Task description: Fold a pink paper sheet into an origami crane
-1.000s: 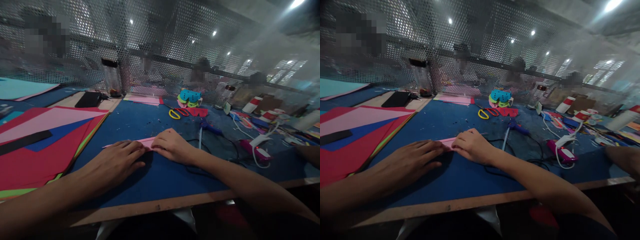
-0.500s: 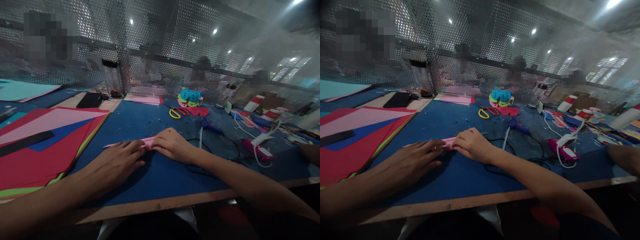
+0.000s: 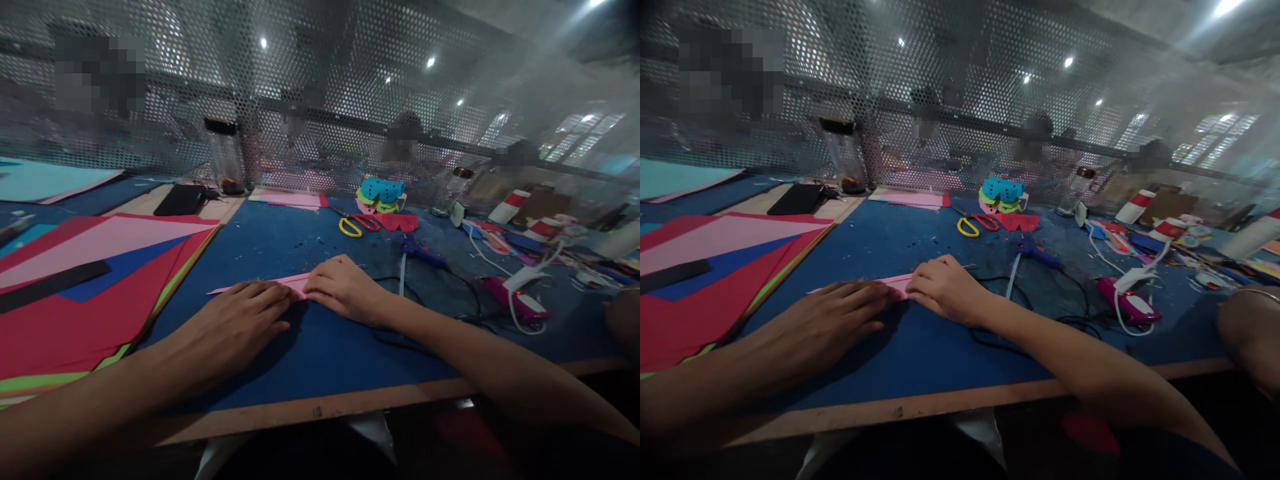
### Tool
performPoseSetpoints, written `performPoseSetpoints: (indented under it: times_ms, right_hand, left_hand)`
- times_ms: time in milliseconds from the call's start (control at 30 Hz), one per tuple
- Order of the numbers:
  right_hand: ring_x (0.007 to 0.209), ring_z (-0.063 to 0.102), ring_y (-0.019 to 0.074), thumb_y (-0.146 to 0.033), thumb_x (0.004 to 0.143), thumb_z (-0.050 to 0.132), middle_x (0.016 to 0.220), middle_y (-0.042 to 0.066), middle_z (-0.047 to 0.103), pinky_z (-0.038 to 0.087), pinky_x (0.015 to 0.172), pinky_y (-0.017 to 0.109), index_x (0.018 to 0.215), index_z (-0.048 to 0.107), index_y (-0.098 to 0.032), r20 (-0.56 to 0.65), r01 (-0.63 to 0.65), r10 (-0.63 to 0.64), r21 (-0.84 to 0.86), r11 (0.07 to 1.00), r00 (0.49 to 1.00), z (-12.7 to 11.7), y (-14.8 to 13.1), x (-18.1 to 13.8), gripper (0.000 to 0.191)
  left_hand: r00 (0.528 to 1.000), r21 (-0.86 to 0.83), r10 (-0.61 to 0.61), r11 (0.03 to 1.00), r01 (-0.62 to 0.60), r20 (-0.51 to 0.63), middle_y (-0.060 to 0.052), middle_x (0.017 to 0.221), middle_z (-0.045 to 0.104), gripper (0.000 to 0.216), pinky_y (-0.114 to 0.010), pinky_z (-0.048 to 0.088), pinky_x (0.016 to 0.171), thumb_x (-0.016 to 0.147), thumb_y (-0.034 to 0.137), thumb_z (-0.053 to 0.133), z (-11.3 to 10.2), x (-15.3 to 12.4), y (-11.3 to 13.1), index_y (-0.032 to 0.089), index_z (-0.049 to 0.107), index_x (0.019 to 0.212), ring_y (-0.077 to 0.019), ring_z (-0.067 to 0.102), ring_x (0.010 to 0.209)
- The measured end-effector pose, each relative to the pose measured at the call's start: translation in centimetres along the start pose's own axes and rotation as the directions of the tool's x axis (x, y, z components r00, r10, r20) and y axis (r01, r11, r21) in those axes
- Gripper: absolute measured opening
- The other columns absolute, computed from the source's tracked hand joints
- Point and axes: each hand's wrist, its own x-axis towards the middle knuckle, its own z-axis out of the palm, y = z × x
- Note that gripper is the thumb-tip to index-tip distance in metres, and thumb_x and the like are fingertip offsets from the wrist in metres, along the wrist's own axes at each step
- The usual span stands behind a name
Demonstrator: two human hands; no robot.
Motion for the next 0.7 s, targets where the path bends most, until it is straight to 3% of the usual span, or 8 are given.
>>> performPoseSetpoints:
  times_ms: [700]
  right_hand:
    - [0.110,0.062,0.0197,-0.033,0.107,0.048,0.113,0.008,0.072,0.036,0.097,0.037,0.110,0.069,-0.018,0.022,-0.033,0.032,0.015,0.999,0.999,-0.12,-0.05,0.06,0.026]
  left_hand:
    - [1.000,0.072,0.025,0.997,-0.026,0.014,-0.011,0.128,0.066,0.035,-0.043,0.048,0.096,0.108,0.038,0.043,0.13,0.08,-0.18,0.020,0.062,0.131,-0.0279,0.063,0.114]
